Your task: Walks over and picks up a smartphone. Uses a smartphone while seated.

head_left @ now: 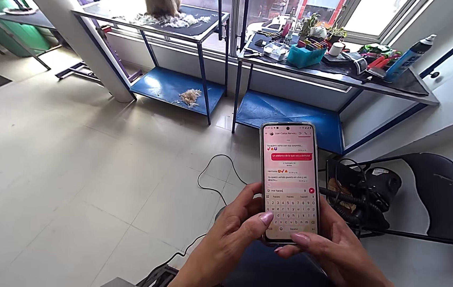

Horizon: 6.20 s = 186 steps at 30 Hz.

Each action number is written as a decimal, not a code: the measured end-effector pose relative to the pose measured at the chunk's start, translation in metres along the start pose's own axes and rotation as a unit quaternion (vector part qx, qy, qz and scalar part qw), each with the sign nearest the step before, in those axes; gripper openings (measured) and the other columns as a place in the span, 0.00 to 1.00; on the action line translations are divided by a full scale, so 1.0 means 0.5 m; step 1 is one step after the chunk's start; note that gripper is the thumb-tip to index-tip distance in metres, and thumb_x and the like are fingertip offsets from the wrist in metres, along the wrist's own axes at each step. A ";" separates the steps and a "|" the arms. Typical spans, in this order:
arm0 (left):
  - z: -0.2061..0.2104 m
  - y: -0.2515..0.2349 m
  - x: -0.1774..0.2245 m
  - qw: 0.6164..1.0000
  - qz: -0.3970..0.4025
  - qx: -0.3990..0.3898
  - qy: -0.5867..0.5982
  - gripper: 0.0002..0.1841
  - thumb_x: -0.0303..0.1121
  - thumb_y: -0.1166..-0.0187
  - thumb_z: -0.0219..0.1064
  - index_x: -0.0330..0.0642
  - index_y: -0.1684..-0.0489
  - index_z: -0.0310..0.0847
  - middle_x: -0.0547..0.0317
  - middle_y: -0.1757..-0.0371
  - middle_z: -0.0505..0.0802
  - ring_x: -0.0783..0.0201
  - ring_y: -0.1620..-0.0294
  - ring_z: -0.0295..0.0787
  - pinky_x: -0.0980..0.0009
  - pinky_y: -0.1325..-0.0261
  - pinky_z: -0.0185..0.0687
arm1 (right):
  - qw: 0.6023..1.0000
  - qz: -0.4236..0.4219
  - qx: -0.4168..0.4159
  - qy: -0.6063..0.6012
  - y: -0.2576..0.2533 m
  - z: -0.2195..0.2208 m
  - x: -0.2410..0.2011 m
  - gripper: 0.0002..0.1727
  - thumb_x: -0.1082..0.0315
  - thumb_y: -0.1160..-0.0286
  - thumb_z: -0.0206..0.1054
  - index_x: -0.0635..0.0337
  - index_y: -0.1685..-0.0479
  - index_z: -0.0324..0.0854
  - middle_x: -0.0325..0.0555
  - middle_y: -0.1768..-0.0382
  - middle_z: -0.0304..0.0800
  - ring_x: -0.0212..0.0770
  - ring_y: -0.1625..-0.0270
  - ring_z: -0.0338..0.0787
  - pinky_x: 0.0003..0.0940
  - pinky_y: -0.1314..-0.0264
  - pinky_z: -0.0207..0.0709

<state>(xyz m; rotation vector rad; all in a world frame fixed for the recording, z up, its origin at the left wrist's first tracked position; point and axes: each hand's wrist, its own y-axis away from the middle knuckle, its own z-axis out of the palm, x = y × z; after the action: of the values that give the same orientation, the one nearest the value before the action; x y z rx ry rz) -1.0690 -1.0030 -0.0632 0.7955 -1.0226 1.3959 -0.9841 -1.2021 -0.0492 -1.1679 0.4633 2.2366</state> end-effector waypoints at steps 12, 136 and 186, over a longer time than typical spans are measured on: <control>-0.008 -0.002 -0.009 1.000 0.016 0.013 -0.009 0.27 0.34 0.12 0.54 0.33 0.17 0.57 0.53 0.37 0.89 0.64 0.37 0.89 0.66 0.35 0.87 | 1.000 0.024 -0.001 0.014 -0.025 -0.002 -0.007 0.35 0.79 0.26 0.71 0.54 0.22 0.56 0.51 0.36 0.89 0.52 0.44 0.96 0.50 0.49 0.95; 0.025 -0.010 -0.043 0.995 0.003 -0.065 -0.069 0.35 0.31 0.17 0.61 0.34 0.11 0.47 0.50 0.33 0.88 0.62 0.35 0.89 0.65 0.33 0.86 | 0.993 -0.014 0.092 -0.076 0.033 -0.032 0.019 0.27 0.71 0.24 0.72 0.53 0.26 0.69 0.58 0.45 0.93 0.52 0.52 0.99 0.46 0.62 0.96; 0.030 -0.022 -0.038 0.999 -0.028 0.031 -0.031 0.20 0.37 0.11 0.58 0.44 0.24 0.66 0.56 0.49 0.94 0.68 0.46 0.93 0.72 0.39 0.87 | 0.999 0.000 0.029 -0.033 0.031 -0.038 0.017 0.35 0.77 0.25 0.70 0.52 0.20 0.59 0.54 0.36 0.88 0.54 0.42 0.95 0.51 0.46 0.94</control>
<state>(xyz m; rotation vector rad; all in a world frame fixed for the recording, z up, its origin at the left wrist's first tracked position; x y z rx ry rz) -1.0580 -1.0248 -0.0732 0.9106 -1.0018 1.3680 -0.9857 -1.2218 -0.0664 -1.0603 0.4978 2.2407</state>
